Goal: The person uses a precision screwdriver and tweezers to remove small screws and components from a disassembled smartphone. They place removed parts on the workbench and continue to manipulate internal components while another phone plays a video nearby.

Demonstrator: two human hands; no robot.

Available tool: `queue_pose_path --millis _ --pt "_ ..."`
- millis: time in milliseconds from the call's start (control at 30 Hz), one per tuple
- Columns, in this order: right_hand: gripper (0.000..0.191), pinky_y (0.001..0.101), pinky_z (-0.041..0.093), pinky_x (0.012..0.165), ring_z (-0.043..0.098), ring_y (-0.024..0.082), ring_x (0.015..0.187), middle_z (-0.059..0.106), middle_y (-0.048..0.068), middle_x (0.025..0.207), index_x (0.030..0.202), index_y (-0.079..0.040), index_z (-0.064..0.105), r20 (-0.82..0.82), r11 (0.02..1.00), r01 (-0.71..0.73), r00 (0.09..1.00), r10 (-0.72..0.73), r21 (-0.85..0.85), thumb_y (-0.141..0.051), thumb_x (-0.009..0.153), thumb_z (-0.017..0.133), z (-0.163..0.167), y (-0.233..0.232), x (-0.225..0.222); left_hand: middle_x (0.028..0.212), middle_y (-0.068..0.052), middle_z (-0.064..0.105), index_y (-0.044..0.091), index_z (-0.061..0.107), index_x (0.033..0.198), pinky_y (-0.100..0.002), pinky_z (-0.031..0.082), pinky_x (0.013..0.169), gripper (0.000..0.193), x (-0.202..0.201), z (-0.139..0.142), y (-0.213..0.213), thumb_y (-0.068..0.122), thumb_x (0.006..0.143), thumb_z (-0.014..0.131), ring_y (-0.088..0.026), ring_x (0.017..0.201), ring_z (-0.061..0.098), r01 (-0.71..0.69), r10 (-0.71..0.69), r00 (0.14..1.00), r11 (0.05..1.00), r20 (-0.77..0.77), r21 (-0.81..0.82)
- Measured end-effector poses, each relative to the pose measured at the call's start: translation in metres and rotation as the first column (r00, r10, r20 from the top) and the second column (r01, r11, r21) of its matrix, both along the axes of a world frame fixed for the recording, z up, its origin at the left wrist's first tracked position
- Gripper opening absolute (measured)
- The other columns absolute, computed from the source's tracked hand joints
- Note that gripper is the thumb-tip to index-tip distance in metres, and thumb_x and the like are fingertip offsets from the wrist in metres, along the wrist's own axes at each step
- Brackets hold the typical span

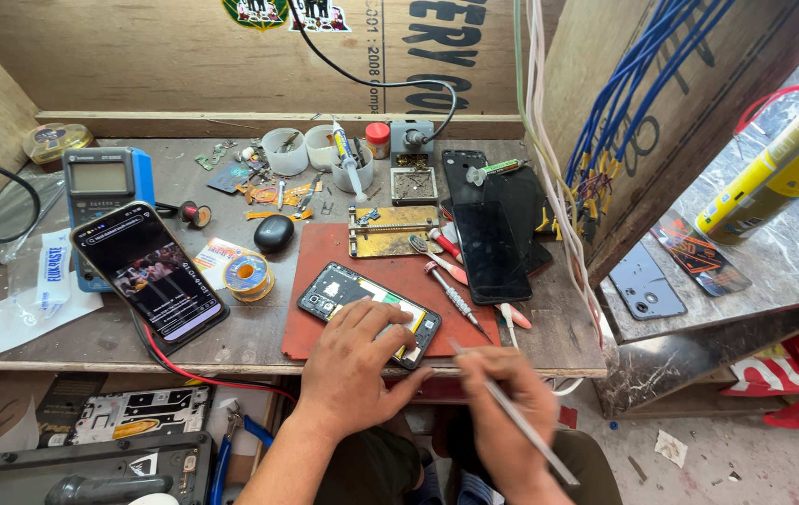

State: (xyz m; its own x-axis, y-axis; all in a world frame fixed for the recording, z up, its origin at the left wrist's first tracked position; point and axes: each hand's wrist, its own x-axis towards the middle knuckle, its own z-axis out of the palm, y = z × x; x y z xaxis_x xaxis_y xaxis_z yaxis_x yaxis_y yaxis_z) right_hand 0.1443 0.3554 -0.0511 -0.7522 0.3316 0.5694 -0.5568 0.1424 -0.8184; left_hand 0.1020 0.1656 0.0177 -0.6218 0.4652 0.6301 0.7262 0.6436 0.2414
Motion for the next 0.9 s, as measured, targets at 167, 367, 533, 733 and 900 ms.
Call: queue_pose_path --millis 167,367,533,733,900 --pt "0.008 0.0253 0.057 0.083 0.07 0.011 0.093 0.075 0.008 0.106 0.101 -0.002 0.066 -0.089 0.992 0.128 0.988 -0.129 -0.017 -0.003 0.097 0.072 0.011 0.071 -0.008 0.114 -0.008 0.065 0.011 0.064 0.101 -0.047 0.045 0.102 0.039 -0.004 -0.002 -0.003 0.035 0.076 0.083 -0.033 0.115 0.059 0.003 -0.003 1.0 1.0 0.002 0.018" --pt "0.018 0.0257 0.051 0.075 0.065 0.009 0.081 0.077 0.009 0.091 0.098 0.001 0.075 0.263 0.909 0.237 0.905 -0.335 0.343 -0.016 0.094 0.079 0.046 0.187 -0.046 0.115 -0.007 0.065 0.01 0.062 0.105 -0.047 0.044 0.101 0.045 -0.005 -0.001 0.0 0.034 0.074 0.083 -0.033 0.114 0.059 -0.006 0.006 1.0 1.0 -0.018 0.016" --pt "0.023 0.0284 0.049 0.071 0.062 0.01 0.076 0.075 0.007 0.084 0.095 0.001 0.078 0.403 0.909 0.136 0.863 -0.304 0.393 -0.021 0.088 0.081 0.055 0.254 -0.084 0.111 -0.007 0.065 0.009 0.063 0.105 -0.048 0.044 0.099 0.047 0.0 -0.001 0.012 0.032 0.07 0.083 -0.032 0.109 0.06 -0.02 0.02 1.0 1.0 0.004 0.012" --pt "0.02 0.0279 0.051 0.075 0.065 0.012 0.081 0.075 0.006 0.087 0.097 -0.001 0.078 0.53 0.913 0.025 0.808 -0.258 0.406 -0.017 0.084 0.081 0.051 0.283 -0.109 0.11 -0.005 0.066 0.01 0.063 0.101 -0.048 0.045 0.1 0.042 0.006 0.002 0.017 0.031 0.07 0.083 -0.031 0.107 0.061 -0.015 0.015 1.0 1.0 0.016 0.005" --pt "0.018 0.0271 0.051 0.082 0.066 0.011 0.089 0.075 0.005 0.093 0.1 -0.002 0.076 0.573 0.953 -0.015 0.801 -0.171 0.304 -0.012 0.085 0.077 0.047 0.294 -0.117 0.111 -0.005 0.066 0.01 0.063 0.102 -0.048 0.045 0.1 0.043 0.007 0.003 0.018 0.031 0.07 0.083 -0.031 0.108 0.061 -0.017 0.017 1.0 1.0 0.01 0.004"
